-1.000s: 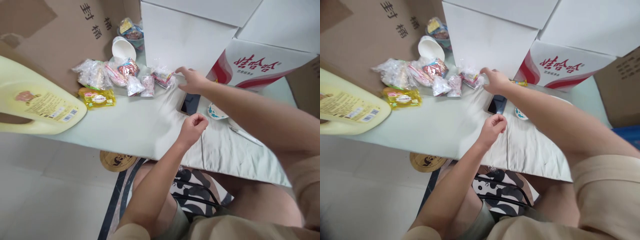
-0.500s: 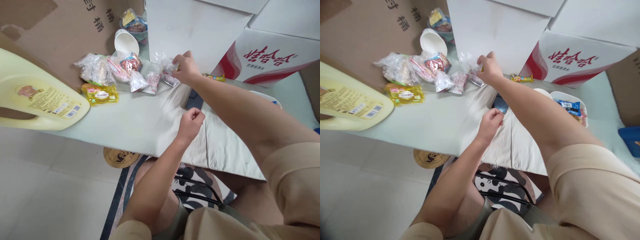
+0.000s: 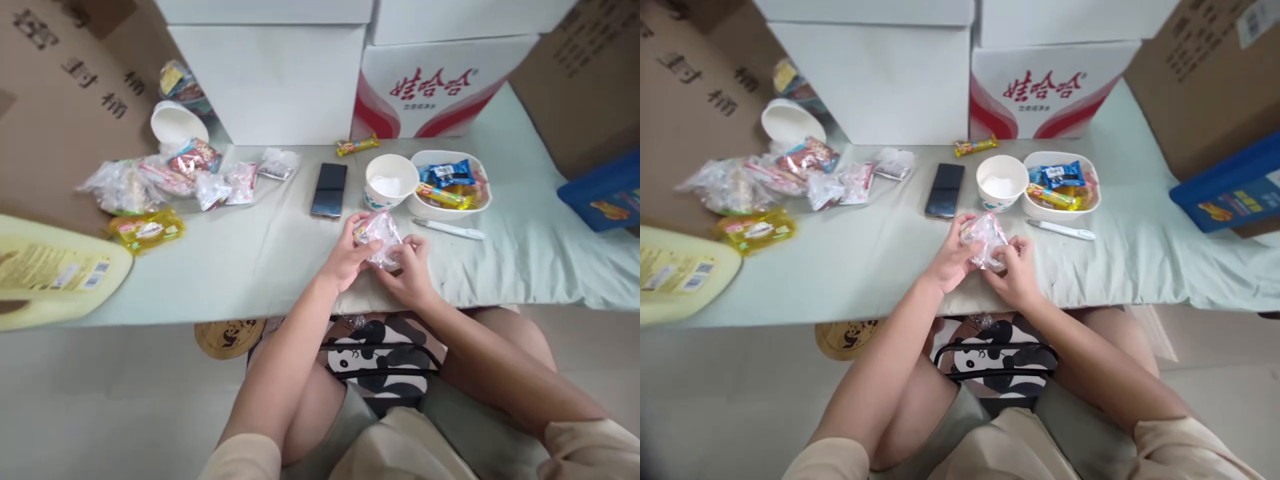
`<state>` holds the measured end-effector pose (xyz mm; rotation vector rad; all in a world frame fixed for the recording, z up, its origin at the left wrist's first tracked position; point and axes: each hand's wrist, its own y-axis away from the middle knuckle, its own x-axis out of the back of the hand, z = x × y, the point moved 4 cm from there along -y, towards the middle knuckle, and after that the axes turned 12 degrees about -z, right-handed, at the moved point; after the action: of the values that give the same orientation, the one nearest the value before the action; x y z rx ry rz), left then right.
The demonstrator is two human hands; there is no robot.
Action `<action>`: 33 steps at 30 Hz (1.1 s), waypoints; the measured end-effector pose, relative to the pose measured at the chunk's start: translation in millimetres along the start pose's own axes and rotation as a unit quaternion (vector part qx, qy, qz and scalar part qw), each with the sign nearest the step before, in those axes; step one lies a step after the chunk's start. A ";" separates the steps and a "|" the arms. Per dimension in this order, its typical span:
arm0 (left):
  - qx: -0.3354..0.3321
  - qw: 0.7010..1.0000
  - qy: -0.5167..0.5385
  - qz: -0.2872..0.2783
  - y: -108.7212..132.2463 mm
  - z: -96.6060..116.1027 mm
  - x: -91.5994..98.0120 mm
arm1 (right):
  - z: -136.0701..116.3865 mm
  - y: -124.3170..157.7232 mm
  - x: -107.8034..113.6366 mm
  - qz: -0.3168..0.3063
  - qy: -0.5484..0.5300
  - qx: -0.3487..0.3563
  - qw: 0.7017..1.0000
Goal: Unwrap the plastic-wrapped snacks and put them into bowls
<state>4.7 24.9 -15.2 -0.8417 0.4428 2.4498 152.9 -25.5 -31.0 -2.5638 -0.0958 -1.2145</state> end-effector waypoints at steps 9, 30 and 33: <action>-0.061 0.958 -0.235 0.151 -14.4 1.0 23.3 | 75.3 -26.4 81.8 -0.041 0.096 -0.090 0.990; -0.151 0.934 -0.269 0.181 -13.3 7.1 29.9 | 43.4 -26.7 50.8 -0.231 -0.055 -0.012 0.971; -0.152 0.939 -0.240 0.192 -9.5 9.4 35.8 | 65.8 -22.0 64.3 -0.225 -0.001 -0.061 0.973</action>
<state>-18.7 49.7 -32.4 -0.2476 0.0438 3.0158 238.9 10.7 -15.7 -2.7389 -0.6527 -1.4048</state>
